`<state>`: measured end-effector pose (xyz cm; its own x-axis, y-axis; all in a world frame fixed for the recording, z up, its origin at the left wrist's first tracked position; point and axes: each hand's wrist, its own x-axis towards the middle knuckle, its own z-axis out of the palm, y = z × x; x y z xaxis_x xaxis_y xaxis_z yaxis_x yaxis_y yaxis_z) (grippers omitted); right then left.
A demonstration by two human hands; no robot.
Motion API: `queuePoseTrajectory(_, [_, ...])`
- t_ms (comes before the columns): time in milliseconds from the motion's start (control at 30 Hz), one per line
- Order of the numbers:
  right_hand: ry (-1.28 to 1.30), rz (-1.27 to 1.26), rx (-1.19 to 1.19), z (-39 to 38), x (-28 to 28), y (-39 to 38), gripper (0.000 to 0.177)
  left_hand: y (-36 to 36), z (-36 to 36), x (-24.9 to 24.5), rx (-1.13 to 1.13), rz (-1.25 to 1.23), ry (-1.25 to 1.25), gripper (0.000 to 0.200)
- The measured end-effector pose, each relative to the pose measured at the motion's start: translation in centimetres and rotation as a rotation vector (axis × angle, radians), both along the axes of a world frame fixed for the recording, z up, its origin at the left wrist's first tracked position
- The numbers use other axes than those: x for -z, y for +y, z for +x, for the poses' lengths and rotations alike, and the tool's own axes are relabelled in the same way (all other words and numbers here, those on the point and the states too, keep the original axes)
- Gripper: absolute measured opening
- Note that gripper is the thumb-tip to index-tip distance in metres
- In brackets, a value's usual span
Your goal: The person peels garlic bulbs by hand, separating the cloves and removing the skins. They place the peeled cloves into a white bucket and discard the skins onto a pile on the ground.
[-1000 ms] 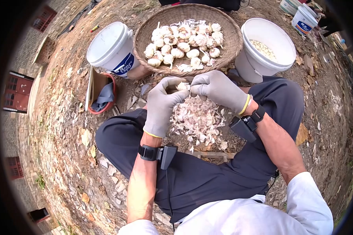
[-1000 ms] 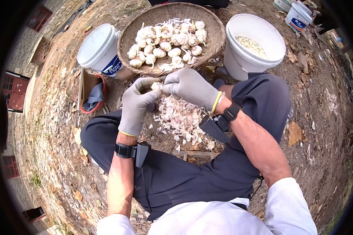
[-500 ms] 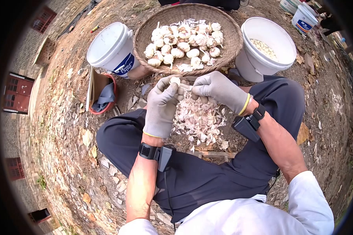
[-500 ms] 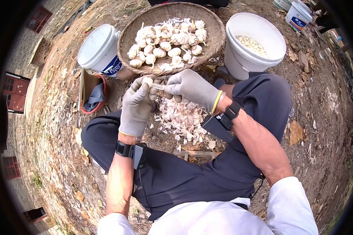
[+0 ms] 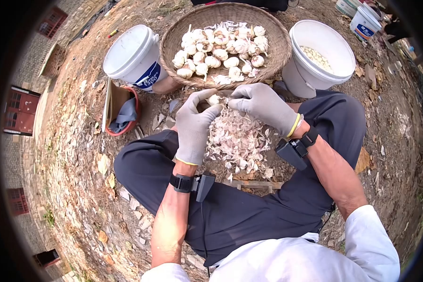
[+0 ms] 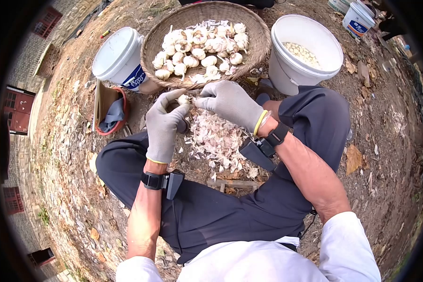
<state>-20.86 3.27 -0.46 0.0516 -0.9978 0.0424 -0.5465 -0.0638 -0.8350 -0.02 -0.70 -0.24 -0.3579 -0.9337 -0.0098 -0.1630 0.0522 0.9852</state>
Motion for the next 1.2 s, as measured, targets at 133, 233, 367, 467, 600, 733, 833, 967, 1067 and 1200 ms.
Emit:
queuePoseTrajectory(133, [0.002, -0.005, -0.019, 0.2, 0.0, 0.2, 0.04, 0.1, -0.3, 0.3, -0.002, -0.038, -0.05, 0.034])
queuePoseTrajectory(233, [0.069, -0.017, -0.009, 0.0, 0.2, 0.3, 0.039, 0.3, -0.6, 0.6, 0.027, -0.194, -0.137, 0.035])
queuePoseTrajectory(367, [0.131, -0.005, -0.013, -0.1, 0.4, 0.3, 0.035, 0.3, -0.7, 1.4, 0.039, -0.393, -0.181, 0.036])
queuePoseTrajectory(467, [0.086, 0.045, -0.037, -0.3, 0.5, 0.3, 0.032, 0.5, -0.7, 1.0, 0.059, -0.379, -0.172, 0.037])
queuePoseTrajectory(600, [-0.063, 0.139, -0.035, -0.3, -0.2, 0.5, 0.031, 0.5, -0.6, 0.5, 0.087, -0.2, -0.145, 0.035])
queuePoseTrajectory(733, [-0.056, 0.119, -0.027, -0.4, -0.1, 0.4, 0.029, 0.4, -0.5, -0.3, 0.12, -0.098, -0.049, 0.034])
queuePoseTrajectory(833, [-0.124, 0.209, 0.019, -0.3, -0.3, 0.5, 0.027, 0.5, -0.5, -0.6, 0.11, 0.166, 0.096, 0.032])
queuePoseTrajectory(967, [-0.148, 0.225, -0.018, -0.3, 0.2, 0.6, 0.023, -0.2, -0.1, 0.6, 0.166, 0.31, 0.357, 0.032])
queuePoseTrajectory(1067, [-0.072, 0.103, -0.033, -0.1, 1.1, 0.4, 0.027, -0.2, -0.2, 0.3, 0.143, 0.302, 0.326, 0.031])
queuePoseTrajectory(1200, [0.025, 0.059, 0.053, -0.2, 1.0, 0.3, 0.039, -0.2, 0.0, 0.3, 0.094, 0.224, 0.28, 0.029])
